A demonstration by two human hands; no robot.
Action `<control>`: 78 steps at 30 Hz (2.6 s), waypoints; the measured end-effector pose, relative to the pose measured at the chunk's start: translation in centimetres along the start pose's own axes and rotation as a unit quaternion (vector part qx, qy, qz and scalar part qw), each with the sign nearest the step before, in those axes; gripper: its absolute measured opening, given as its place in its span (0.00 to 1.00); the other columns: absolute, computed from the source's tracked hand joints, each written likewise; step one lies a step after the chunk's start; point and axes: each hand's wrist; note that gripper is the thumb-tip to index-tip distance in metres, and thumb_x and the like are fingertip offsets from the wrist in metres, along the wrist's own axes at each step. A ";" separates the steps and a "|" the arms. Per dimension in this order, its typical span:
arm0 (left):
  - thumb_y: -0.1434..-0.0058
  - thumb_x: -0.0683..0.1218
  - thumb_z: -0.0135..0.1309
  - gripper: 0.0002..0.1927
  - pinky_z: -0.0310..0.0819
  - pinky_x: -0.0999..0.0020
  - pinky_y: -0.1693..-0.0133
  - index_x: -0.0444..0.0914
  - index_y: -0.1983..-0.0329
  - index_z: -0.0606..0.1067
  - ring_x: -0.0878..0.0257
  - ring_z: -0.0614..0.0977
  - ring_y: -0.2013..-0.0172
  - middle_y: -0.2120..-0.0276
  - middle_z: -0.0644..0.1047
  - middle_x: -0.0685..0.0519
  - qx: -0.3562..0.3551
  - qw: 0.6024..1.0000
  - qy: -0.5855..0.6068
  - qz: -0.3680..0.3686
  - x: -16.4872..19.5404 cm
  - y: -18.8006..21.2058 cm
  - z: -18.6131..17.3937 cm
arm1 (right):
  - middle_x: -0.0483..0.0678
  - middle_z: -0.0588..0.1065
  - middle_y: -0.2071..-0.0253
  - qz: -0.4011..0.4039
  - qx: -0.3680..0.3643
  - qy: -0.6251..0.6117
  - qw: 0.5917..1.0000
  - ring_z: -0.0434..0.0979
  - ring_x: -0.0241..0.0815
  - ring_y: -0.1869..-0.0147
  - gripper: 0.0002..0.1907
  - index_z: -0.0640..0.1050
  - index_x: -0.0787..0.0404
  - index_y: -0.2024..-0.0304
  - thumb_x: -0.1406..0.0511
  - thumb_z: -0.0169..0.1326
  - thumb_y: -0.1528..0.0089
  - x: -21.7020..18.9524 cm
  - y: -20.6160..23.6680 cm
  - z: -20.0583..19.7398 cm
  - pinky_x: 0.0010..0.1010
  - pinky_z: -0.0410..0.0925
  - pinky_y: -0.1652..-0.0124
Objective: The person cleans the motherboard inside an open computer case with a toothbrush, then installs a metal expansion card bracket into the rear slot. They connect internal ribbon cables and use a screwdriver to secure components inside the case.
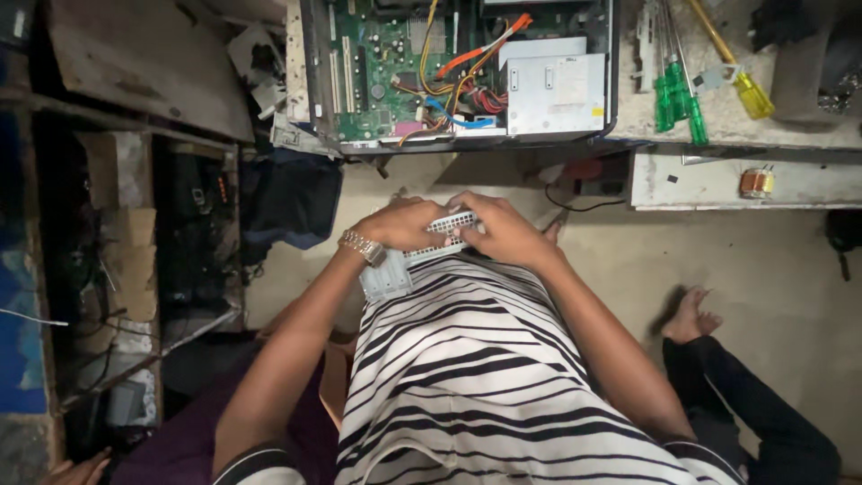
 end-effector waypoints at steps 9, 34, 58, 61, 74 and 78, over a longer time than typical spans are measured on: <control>0.42 0.56 0.61 0.22 0.74 0.49 0.57 0.39 0.51 0.74 0.43 0.82 0.60 0.65 0.81 0.42 0.068 0.996 -0.004 -0.049 0.5 2.4 -0.2 | 0.56 0.81 0.63 0.059 -0.009 -0.050 0.997 0.81 0.46 0.60 0.12 0.77 0.66 0.56 0.68 0.60 0.41 0.8 0.0 -1.6 0.37 0.72 0.59; 0.41 0.45 0.52 0.14 0.66 0.58 0.58 0.45 0.52 0.78 0.56 0.76 0.54 0.57 0.77 0.53 0.408 0.854 -0.323 0.009 1.2 3.0 -2.5 | 0.59 0.79 0.65 -0.064 0.128 0.112 0.983 0.81 0.50 0.64 0.10 0.76 0.70 0.54 0.68 0.60 0.34 3.4 -15.9 -9.7 0.39 0.70 0.62; 0.42 0.40 0.54 0.14 0.66 0.58 0.56 0.44 0.52 0.77 0.55 0.76 0.53 0.57 0.77 0.54 0.403 0.875 -0.269 0.024 -1.2 1.7 -4.8 | 0.54 0.74 0.75 -0.016 0.158 0.074 0.985 0.72 0.44 0.73 0.11 0.77 0.68 0.59 0.65 0.60 0.36 4.5 -16.5 -8.6 0.37 0.64 0.69; 0.44 0.40 0.54 0.15 0.66 0.58 0.56 0.44 0.52 0.77 0.55 0.76 0.54 0.57 0.77 0.54 0.391 0.879 -0.272 0.031 -1.3 1.8 -4.9 | 0.54 0.74 0.75 -0.022 0.163 0.080 0.983 0.71 0.45 0.73 0.12 0.75 0.69 0.60 0.65 0.61 0.35 4.8 -16.5 -8.6 0.37 0.64 0.69; 0.48 0.41 0.55 0.19 0.66 0.56 0.56 0.43 0.51 0.77 0.52 0.76 0.52 0.54 0.78 0.51 0.391 0.886 -0.251 0.014 -0.5 1.7 -4.2 | 0.58 0.75 0.71 -0.034 0.175 0.107 0.978 0.75 0.52 0.70 0.14 0.74 0.71 0.60 0.64 0.62 0.35 5.2 -16.4 -8.4 0.41 0.67 0.65; 0.41 0.41 0.54 0.15 0.65 0.56 0.53 0.44 0.51 0.77 0.55 0.75 0.52 0.54 0.77 0.53 0.424 0.862 -0.276 0.011 0.5 2.0 -3.4 | 0.59 0.76 0.69 -0.052 0.181 0.112 0.976 0.77 0.54 0.67 0.13 0.75 0.69 0.60 0.65 0.62 0.35 5.2 -16.3 -8.4 0.41 0.68 0.64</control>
Point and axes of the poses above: each hand's wrist, its own y-axis away from the middle knuckle, its own z-axis out of the palm, x = y × z
